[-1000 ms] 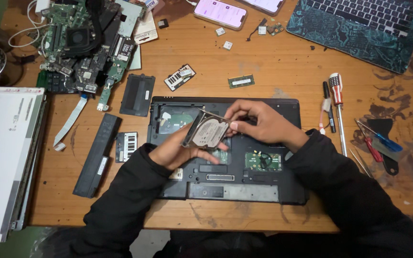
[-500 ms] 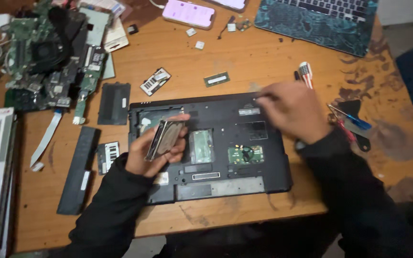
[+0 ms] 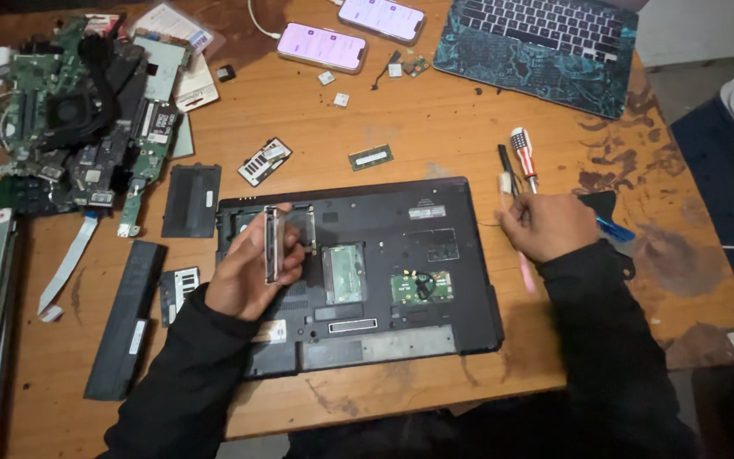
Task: The person removes a RAM module from a disassembled laptop, cleans its gold contacts with a toothbrush, and sets it aside. They then unscrew and remove a hard drive, clean it with the toothbrush, and place it on the table.
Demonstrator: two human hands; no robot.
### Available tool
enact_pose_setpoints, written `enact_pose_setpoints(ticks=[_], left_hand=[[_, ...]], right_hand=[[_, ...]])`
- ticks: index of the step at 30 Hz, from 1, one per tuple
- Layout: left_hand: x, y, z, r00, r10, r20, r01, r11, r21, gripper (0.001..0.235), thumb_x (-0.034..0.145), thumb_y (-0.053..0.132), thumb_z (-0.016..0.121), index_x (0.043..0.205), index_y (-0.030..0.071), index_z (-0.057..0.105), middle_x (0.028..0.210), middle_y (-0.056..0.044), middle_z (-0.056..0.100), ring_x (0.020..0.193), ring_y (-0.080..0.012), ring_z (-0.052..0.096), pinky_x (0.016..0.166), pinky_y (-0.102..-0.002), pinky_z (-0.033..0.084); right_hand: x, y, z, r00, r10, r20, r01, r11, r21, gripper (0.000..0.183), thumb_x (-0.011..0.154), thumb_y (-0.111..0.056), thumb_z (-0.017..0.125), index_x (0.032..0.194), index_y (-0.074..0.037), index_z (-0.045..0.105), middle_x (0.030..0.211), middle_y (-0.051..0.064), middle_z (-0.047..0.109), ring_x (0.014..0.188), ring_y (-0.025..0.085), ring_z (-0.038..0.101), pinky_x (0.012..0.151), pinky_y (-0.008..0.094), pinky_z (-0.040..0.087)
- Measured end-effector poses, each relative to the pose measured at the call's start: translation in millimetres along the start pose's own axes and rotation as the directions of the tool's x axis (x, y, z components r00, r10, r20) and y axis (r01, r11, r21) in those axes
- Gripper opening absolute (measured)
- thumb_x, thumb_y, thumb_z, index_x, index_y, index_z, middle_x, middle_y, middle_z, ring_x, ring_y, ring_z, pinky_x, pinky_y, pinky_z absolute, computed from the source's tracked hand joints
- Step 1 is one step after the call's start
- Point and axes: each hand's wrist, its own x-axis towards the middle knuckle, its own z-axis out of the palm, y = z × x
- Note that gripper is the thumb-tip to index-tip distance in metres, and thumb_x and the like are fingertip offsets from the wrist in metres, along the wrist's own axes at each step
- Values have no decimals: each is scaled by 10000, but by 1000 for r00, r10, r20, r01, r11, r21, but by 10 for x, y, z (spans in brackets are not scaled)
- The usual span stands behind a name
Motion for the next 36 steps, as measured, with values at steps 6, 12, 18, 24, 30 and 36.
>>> enact_pose_setpoints(ticks=[6,12,18,24,30,36], left_hand=[[15,-54,-7,996,16,-84,-3,989,145,588,980,298,678,1468,50,465,1057,-71,602,915,-183,594,739,-328,501],[52,-64,38,987,-20,-162,49,983,178,514,985,223,651,1426,30,474,1122,-42,676,926,-134,660,761,-319,534],[23,-45,143,992,15,-122,21,958,285,581,1002,229,678,1490,37,428,1143,-42,652,921,-103,636,736,-265,509],[-1,-59,215,992,57,-110,-14,933,359,640,973,203,679,1516,37,384,1185,-30,643,882,-78,605,619,-240,464],[-22,-41,261,998,3,-57,20,924,381,665,971,177,685,1534,41,357,1217,-44,628,841,-74,580,592,-238,451],[-29,-18,286,999,26,-35,-10,921,389,668,986,201,688,1537,12,363,1200,-53,619,882,-61,588,619,-212,456]], right_hand=[[-6,34,-152,968,-252,-1,218,835,506,232,949,-239,635,1030,-38,716,770,124,706,670,219,705,635,359,548],[-77,-493,-57,853,-513,-89,290,327,899,185,1087,-166,484,1191,-27,547,1030,95,665,874,153,674,794,302,588],[-221,-1395,290,721,-640,-264,583,355,731,134,1024,-86,576,1141,-32,612,943,117,661,753,209,627,689,331,512],[-279,-1449,128,558,-767,-317,698,228,678,171,963,22,624,1122,-31,591,972,153,673,817,282,683,716,351,542],[-279,-1466,183,639,-689,-341,645,238,726,150,971,53,622,1095,4,553,999,173,669,812,288,688,714,363,554],[-300,-1449,168,527,-789,-317,680,167,714,154,946,41,655,1051,-6,551,998,177,665,840,293,697,722,361,560]])
